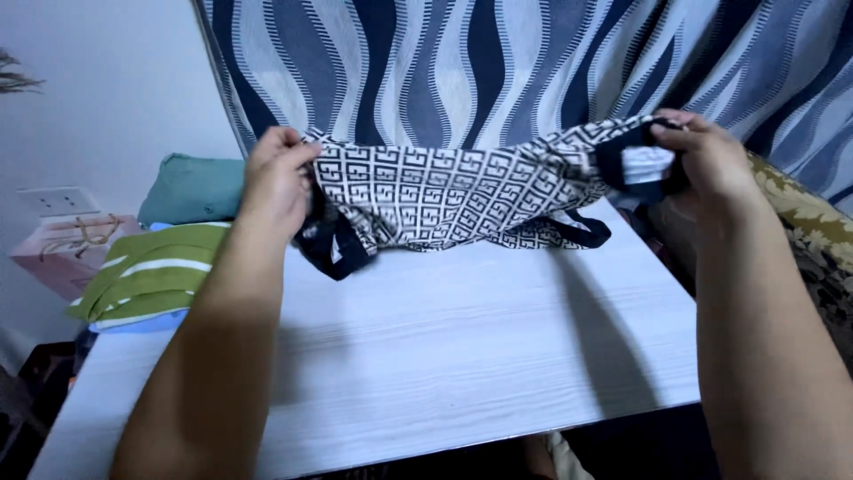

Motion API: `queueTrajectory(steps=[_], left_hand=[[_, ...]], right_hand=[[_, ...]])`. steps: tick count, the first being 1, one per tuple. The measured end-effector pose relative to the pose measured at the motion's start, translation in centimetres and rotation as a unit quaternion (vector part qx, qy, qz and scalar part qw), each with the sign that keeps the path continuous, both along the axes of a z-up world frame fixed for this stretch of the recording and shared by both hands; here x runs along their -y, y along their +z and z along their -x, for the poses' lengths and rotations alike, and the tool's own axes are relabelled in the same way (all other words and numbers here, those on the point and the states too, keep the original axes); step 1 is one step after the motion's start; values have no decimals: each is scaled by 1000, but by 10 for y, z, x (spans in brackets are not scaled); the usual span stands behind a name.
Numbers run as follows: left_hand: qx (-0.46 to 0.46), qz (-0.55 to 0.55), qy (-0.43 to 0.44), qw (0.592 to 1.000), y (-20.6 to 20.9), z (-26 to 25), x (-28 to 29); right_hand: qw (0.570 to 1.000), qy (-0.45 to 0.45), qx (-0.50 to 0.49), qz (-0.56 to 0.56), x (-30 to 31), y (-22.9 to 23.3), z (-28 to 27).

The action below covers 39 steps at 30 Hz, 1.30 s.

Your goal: Folding various items of clothing and laundry on a white table.

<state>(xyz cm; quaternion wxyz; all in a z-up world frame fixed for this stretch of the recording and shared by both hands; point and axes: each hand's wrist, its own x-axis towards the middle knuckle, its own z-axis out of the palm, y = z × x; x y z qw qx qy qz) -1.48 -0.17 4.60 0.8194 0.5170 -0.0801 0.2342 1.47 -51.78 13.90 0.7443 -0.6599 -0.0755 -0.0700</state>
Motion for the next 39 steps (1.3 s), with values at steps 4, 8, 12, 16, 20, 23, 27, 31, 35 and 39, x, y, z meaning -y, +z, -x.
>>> queueTrajectory(steps=[4,8,12,16,20,23,27,31,35,39], left_hand=[[34,-48,-31,998,13,49,14],[-215,-199,-40,955,-26,60,6],[-358,-332,32,872,-72,47,-4],[-378,-446,55,810,-52,66,36],[-227,-678,-3,699,-79,59,37],[-187,-638,-38,746,-102,43,10],[-264,-436,21,860,-55,56,-10],[-227,-381,110,889,-54,50,-42],[-272,-551,113,781,-42,52,-30],[-344,-598,129,713,-17,65,20]], right_hand=[[998,-54,13,-24,-10,-17,14],[991,-91,-41,88,5,-98,-14],[977,-48,-84,191,2,-179,-39],[950,-17,-71,303,-36,-177,-3],[880,6,-49,472,-44,-171,1],[857,-21,-80,508,-23,-172,-8],[889,-70,-165,422,-12,-146,9],[885,-87,-178,421,0,-148,1],[857,-65,-178,479,-1,-148,0],[860,-22,-162,484,-11,-143,1]])
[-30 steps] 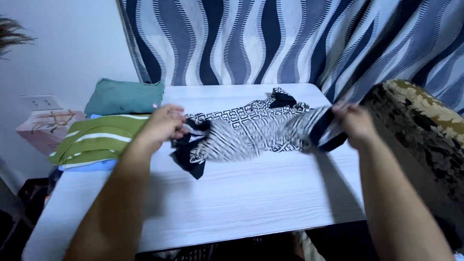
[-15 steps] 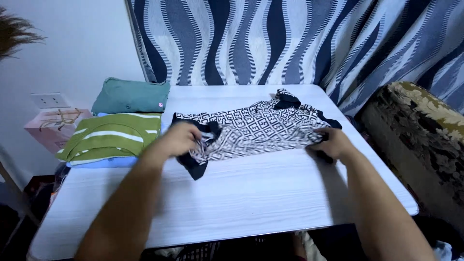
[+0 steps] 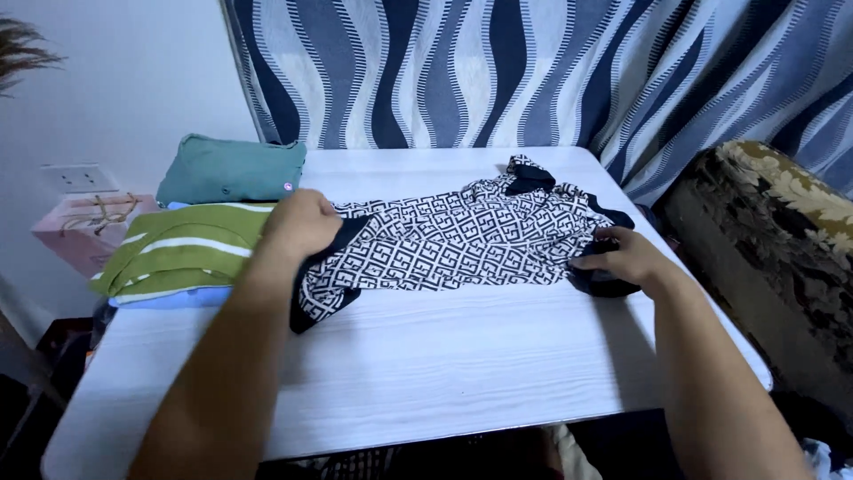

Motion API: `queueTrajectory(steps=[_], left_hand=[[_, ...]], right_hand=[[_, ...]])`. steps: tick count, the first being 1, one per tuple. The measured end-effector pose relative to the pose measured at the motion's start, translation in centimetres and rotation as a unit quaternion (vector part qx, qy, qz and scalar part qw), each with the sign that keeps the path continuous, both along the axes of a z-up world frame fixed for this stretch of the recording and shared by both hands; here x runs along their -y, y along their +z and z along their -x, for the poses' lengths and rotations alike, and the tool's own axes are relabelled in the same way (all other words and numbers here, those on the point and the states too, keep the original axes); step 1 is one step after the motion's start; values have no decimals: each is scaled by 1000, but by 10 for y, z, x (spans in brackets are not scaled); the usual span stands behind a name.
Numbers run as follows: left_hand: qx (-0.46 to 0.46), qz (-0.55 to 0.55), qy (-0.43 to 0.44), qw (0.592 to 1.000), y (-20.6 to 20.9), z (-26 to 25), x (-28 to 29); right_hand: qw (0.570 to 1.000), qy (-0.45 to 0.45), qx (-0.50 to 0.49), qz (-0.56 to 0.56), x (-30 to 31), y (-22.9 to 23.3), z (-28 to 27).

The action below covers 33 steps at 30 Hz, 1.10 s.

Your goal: Folding various items of clothing and laundry on a white table.

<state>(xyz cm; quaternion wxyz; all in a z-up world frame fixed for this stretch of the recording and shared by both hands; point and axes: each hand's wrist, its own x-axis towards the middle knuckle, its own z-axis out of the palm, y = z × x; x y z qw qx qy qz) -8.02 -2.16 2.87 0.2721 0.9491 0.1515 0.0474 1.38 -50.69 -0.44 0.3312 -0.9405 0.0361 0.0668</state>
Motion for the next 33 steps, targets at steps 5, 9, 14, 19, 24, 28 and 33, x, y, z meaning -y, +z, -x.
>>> queueTrajectory(steps=[5,9,14,19,24,28,33], left_hand=[[-12,-32,43,998,-29,-28,17],[-7,67,24,997,-67,-54,4],[136,273,40,952,-42,-44,-24],[272,404,23,873,3,-36,-50],[308,426,-98,845,39,-25,-61],[316,406,-55,856,71,-4,-61],[366,269,-31,890,86,6,-76]], right_hand=[[996,5,12,85,-9,-5,-2],[995,2,15,96,14,-9,-13],[995,-74,34,-51,58,2,-26],[948,-109,75,-290,56,58,-8],[910,15,104,-400,47,133,19],[926,53,105,-358,37,164,43],[989,55,42,133,26,186,50]])
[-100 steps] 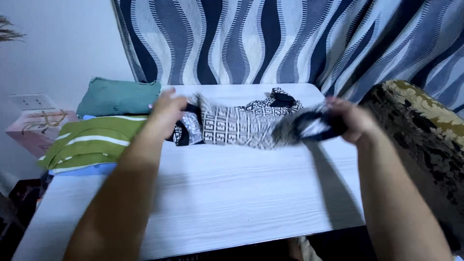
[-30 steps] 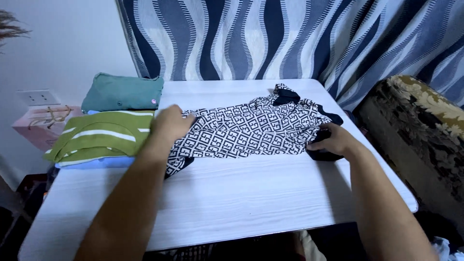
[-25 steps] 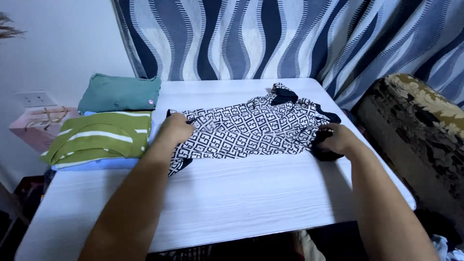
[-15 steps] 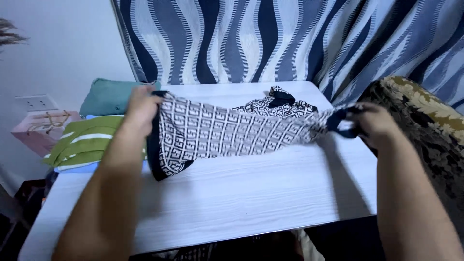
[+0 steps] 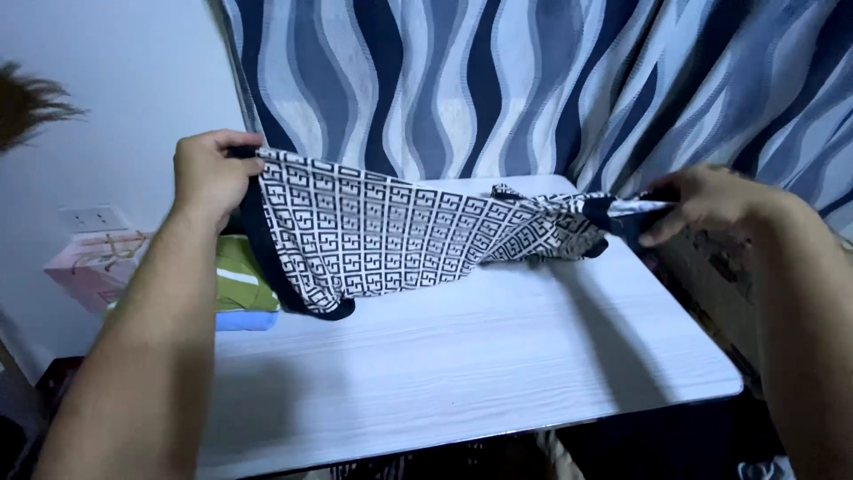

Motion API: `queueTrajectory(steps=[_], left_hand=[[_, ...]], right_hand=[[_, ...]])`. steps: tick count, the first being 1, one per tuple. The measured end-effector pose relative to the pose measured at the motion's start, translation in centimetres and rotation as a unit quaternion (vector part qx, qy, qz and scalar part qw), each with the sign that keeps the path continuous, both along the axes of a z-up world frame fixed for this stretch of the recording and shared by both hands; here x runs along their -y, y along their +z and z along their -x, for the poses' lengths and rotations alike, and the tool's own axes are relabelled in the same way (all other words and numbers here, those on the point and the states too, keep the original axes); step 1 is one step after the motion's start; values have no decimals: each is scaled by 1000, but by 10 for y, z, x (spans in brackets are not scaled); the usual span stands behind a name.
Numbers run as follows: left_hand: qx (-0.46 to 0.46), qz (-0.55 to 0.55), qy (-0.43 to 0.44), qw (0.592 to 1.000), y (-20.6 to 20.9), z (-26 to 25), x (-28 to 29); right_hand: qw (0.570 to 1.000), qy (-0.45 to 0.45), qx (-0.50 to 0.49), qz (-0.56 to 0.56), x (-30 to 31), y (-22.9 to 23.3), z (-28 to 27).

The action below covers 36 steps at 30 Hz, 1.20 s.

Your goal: Folding various items of clothing and laundry on a white table.

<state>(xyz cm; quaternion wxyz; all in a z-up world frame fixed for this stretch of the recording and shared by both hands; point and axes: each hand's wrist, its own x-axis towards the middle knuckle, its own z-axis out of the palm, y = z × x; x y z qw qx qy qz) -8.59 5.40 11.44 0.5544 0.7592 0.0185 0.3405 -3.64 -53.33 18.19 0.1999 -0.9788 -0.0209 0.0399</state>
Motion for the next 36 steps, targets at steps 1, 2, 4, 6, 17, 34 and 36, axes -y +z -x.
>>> queueTrajectory(steps=[1,2,4,6,17,34,36], left_hand=[[4,-1,0,1000,3,2,0],[-6,-42,34,999,4,5,0],[-12,-83,67,994,7,7,-1],[-24,-139,111,984,10,5,-3],[-97,-210,202,952,70,10,20],[-113,-17,100,988,-28,-154,-8],[82,-142,230,959,48,-137,-8]], right_hand=[[1000,0,4,-1,5,-1,-4],[1000,-14,15,23,10,-2,-8],[998,-28,30,46,24,-3,-19],[988,-48,92,-113,42,-1,-33],[812,-42,100,-573,-15,64,9],[997,22,50,-62,-10,-110,-246],[910,72,117,-392,-27,-25,-222]])
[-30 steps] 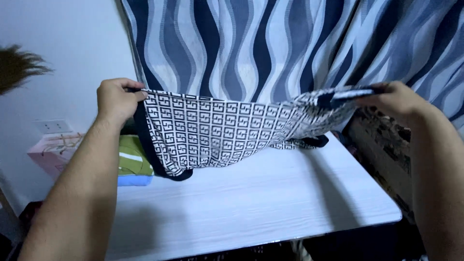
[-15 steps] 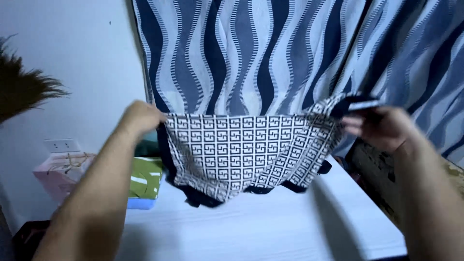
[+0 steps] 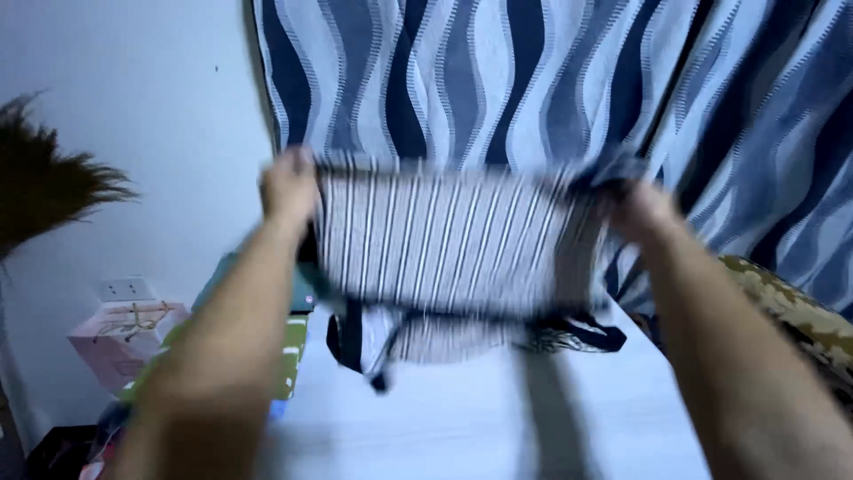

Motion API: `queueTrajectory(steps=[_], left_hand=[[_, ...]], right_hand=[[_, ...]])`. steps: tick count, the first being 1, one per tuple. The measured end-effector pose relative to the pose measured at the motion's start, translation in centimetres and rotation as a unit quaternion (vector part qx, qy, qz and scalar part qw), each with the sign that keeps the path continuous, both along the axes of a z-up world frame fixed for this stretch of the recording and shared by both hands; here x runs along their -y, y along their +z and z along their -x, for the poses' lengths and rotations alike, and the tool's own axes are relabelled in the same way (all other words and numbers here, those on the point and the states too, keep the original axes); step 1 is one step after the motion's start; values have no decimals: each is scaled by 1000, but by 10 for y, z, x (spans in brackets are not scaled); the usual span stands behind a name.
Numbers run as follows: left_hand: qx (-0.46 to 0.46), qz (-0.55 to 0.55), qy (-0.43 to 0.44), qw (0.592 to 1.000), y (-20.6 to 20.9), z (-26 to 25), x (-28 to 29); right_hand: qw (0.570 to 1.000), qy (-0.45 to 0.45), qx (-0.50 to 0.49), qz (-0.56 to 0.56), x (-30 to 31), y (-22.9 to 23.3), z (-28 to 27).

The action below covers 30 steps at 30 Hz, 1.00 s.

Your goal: Folding various items of clothing and laundry on a white table.

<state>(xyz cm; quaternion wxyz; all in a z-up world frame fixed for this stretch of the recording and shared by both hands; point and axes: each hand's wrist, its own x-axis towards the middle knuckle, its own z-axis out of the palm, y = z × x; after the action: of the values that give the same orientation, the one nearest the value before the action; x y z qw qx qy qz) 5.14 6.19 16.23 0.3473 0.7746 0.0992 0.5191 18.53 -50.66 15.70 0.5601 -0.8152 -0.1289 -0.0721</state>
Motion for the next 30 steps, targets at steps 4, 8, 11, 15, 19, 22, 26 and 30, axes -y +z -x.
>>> queueTrajectory(steps=[4,8,11,15,19,22,26,30], left_hand=[[178,-10,-86,980,87,49,11],[139,15,-163,977,59,88,24],[17,34,-170,985,-8,116,42],[-133,101,-164,972,-94,151,76],[-189,47,-140,971,-186,154,80],[-212,7,-113,971,-216,166,84],[-276,-90,-95,952,-233,184,85],[-352,-154,-62,921,-214,209,97]], right_hand=[[865,99,91,-483,2,120,35],[880,146,134,-432,16,101,98],[874,48,83,-476,50,20,109],[886,34,-20,-463,33,-70,175],[927,-3,-81,-367,63,-191,167],[930,-31,-143,-338,45,-204,207],[927,-67,-238,-281,31,-193,249],[929,-20,-267,-254,23,-173,278]])
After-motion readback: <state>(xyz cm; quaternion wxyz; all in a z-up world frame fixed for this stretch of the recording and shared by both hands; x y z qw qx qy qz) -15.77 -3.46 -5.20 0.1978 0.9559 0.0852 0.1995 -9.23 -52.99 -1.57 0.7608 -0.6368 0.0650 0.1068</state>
